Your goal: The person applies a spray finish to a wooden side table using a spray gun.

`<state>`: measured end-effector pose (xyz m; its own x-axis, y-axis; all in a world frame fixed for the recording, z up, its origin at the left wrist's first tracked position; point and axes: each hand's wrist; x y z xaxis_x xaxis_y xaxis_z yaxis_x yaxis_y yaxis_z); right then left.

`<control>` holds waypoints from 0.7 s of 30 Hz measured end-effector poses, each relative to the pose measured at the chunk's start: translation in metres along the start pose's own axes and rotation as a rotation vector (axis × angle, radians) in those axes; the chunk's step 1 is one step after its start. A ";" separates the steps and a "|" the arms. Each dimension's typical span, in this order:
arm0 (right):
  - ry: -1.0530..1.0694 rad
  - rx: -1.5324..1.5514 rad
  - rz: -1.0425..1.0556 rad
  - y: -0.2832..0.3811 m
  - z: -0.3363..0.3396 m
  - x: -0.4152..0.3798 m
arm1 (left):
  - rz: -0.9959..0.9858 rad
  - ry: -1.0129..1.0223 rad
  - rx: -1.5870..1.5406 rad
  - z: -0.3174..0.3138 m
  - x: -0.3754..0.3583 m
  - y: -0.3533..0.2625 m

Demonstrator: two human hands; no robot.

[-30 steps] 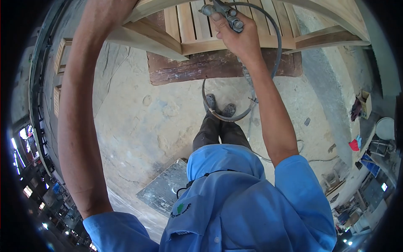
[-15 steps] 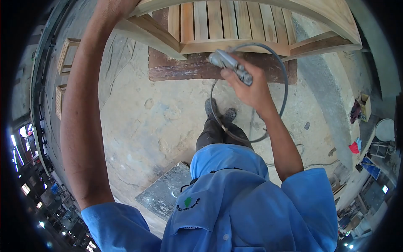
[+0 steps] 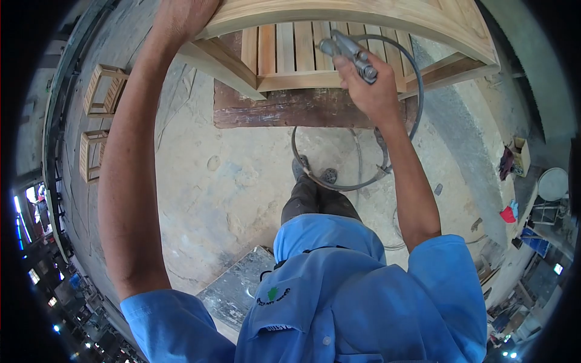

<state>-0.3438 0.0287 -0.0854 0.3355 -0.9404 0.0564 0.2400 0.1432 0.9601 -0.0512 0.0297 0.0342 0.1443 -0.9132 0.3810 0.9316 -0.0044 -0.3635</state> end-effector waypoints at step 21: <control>0.051 0.027 -0.014 0.004 0.033 -0.034 | 0.003 -0.055 0.051 -0.001 -0.001 -0.003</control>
<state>-0.3842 0.0514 -0.0740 0.3779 -0.9254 0.0292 0.2209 0.1207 0.9678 -0.0548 0.0305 0.0336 0.1643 -0.8894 0.4265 0.9468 0.0209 -0.3212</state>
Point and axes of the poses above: each hand's wrist, its own x-axis towards the middle knuckle, its own z-axis out of the back of the hand, y = z × x, and after that the axes turned 4 degrees about -z, right-handed
